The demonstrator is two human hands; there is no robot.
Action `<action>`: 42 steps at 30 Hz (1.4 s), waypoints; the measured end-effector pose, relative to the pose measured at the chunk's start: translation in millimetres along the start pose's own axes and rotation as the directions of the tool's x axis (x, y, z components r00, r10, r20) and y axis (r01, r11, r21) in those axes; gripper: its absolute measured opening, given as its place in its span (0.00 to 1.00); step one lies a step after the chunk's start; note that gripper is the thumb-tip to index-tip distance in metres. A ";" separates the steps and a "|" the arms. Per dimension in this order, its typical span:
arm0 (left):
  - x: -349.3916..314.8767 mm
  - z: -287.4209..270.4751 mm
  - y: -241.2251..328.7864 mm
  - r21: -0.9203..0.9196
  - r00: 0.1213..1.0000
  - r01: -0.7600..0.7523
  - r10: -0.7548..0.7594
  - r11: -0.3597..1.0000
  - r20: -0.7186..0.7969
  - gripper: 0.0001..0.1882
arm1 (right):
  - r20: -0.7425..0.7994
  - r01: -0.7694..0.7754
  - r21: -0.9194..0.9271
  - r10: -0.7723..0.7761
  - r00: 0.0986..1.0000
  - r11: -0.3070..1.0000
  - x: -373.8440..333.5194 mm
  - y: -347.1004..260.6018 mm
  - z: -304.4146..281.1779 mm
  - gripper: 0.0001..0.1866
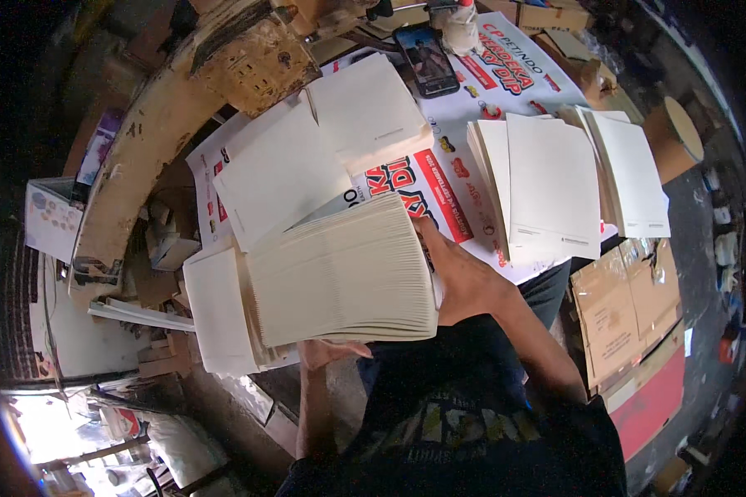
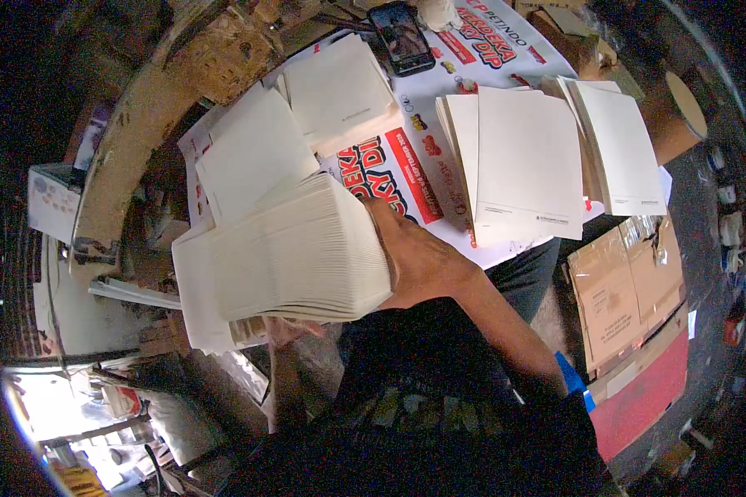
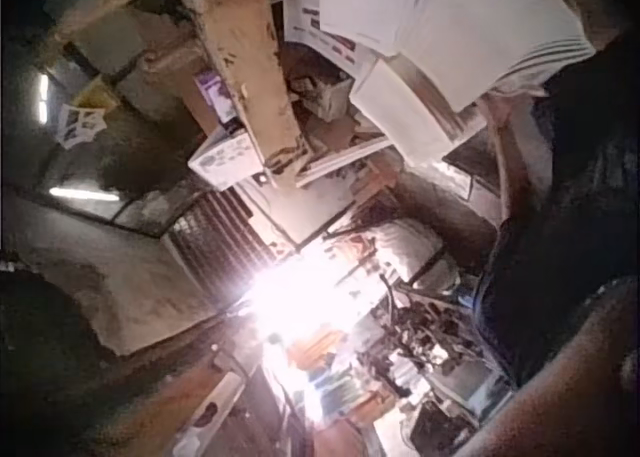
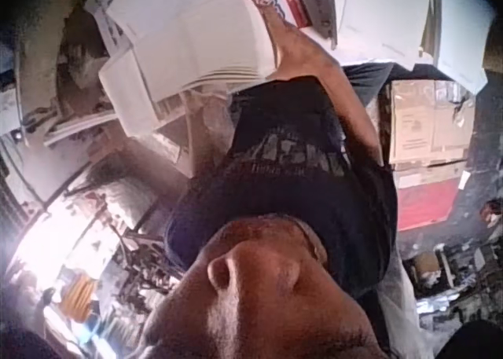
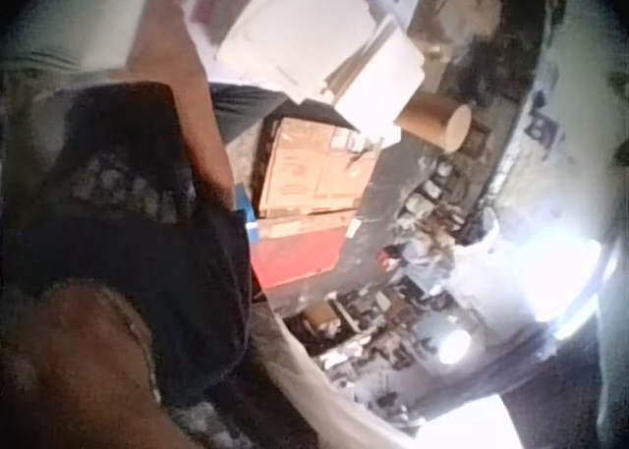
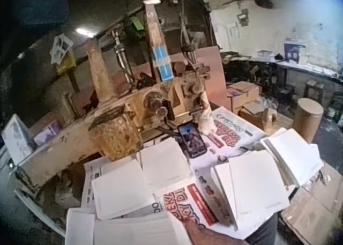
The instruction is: The person sorts stacks of paper items by hand, picking them up from a table and checking the edges of the stacks.
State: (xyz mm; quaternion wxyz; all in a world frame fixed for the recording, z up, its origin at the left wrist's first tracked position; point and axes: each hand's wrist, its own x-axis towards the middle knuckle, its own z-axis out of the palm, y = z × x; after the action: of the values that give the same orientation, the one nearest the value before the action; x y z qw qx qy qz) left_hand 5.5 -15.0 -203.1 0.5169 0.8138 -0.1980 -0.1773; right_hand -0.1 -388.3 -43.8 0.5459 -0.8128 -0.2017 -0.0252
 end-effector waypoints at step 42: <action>23.2 28.4 5.2 0.509 0.843 -0.446 0.536 0.736 -0.036 0.47 | -0.042 0.119 -0.304 -0.138 0.989 0.945 7.8 -137.4 -41.7 0.85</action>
State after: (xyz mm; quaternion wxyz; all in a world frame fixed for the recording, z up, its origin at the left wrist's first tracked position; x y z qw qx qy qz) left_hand 10.7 -50.7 -211.7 0.3418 0.8466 -0.3966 0.0953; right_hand -34.3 -379.0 95.5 0.4192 -0.8703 -0.2309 -0.1167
